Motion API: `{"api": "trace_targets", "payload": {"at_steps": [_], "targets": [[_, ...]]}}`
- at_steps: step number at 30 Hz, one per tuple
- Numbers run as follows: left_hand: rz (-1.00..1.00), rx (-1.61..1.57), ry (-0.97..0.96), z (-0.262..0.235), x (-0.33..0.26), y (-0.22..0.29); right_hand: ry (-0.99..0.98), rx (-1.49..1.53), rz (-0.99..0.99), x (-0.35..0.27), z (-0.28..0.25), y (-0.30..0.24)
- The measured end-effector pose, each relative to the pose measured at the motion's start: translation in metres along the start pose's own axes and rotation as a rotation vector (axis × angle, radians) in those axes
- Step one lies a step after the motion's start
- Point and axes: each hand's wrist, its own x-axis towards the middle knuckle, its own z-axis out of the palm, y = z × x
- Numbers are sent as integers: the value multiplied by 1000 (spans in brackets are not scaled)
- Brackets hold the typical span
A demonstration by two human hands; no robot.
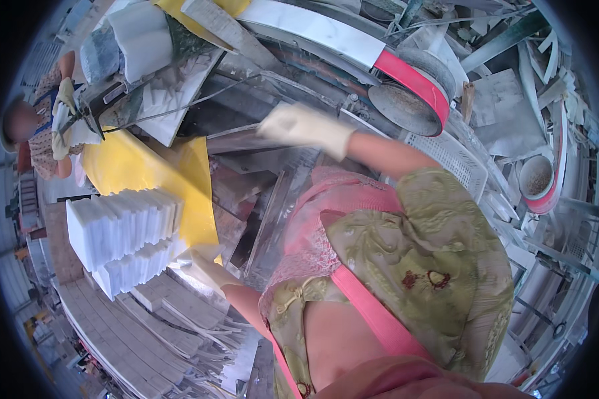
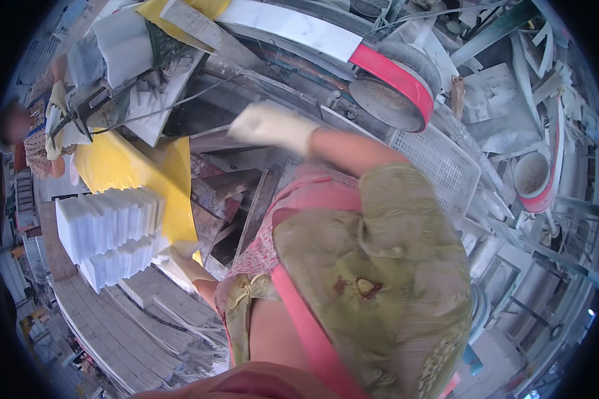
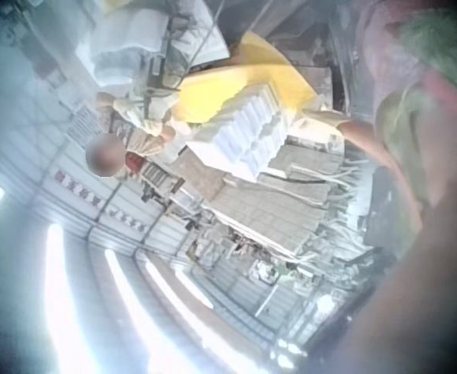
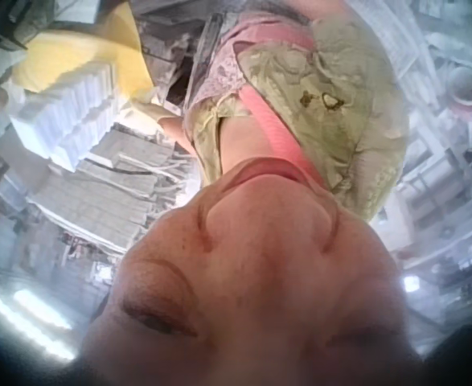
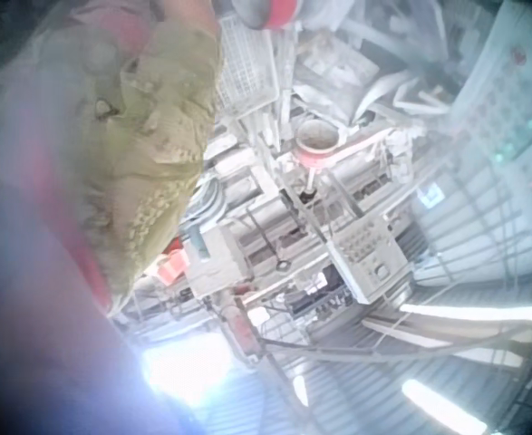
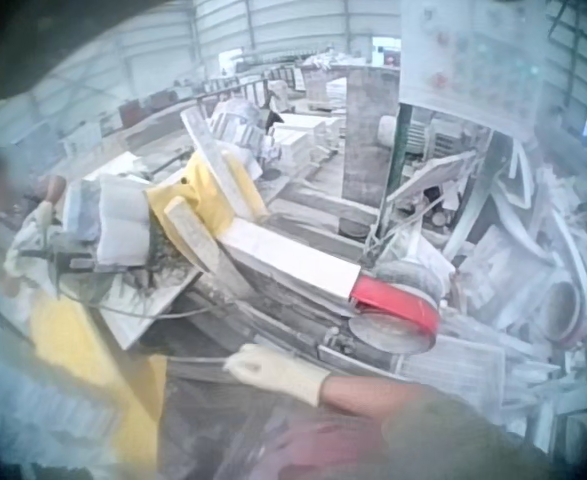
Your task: The person repeatedly picks up white foam tiles from a yellow tray, places them on a conveyor belt, and stacks them into a growing pile. The person wears gloves and a pink apron while working in a factory setting.
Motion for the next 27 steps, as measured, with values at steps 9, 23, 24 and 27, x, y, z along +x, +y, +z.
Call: {"api": "trace_targets", "payload": {"at_steps": [9,23,24,27], "targets": [[-56,38,21,-2,10,-11,86,-1219,257,-137,-225,121],[-121,110,79,-34,-4,2,291,-1347,-68,-87,-234,145],[-127,110,88,-37,-8,3,269,-1342,-78,-79,-234,146],[-132,113,94,-38,-15,7,159,-1364,-22,-58,-223,157]]}}
